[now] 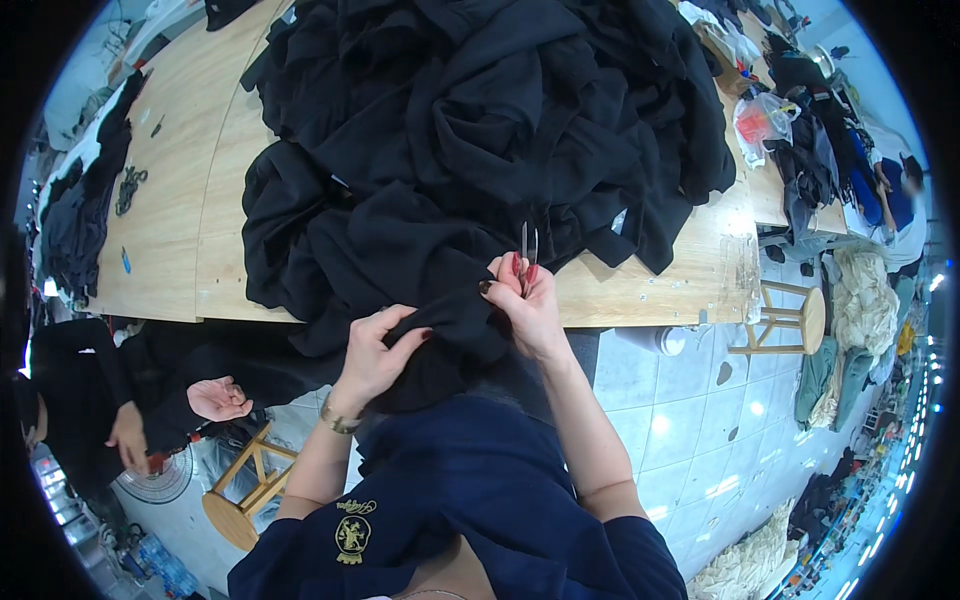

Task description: Using small scissors or snippers to trim loose threads and excess fabric from black garments on a production workbench.

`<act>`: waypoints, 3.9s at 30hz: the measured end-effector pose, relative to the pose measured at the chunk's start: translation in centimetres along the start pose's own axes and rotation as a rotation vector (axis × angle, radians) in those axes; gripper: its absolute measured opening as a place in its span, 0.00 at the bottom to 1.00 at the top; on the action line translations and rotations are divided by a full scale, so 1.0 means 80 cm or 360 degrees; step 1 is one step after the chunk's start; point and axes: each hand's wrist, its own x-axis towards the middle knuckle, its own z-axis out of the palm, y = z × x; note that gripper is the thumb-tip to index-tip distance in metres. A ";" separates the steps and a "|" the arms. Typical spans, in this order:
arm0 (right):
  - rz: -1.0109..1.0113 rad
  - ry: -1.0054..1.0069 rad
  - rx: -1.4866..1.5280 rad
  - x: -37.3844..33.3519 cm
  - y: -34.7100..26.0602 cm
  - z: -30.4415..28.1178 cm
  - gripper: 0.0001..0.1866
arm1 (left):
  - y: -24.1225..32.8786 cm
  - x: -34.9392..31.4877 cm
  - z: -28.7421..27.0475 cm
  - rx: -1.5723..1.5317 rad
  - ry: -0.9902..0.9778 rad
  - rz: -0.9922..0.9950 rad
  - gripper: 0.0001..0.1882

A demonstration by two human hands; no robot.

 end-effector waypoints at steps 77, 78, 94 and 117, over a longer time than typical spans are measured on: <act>-0.0727 0.0159 -0.2255 -0.064 -0.014 0.052 0.15 | 0.046 0.006 0.035 -0.1389 0.0601 -0.0207 0.25; -0.0722 0.0159 -0.2261 -0.064 -0.014 0.052 0.15 | 0.048 0.006 0.035 -0.1388 0.0598 -0.0207 0.25; -0.0339 0.0199 -0.1206 -0.037 -0.003 0.053 0.16 | 0.036 0.020 0.031 -0.1623 0.0526 -0.0429 0.24; -0.0312 -0.0189 -0.0660 -0.026 0.003 0.044 0.09 | -0.002 0.003 -0.004 -0.0831 0.0050 -0.0632 0.16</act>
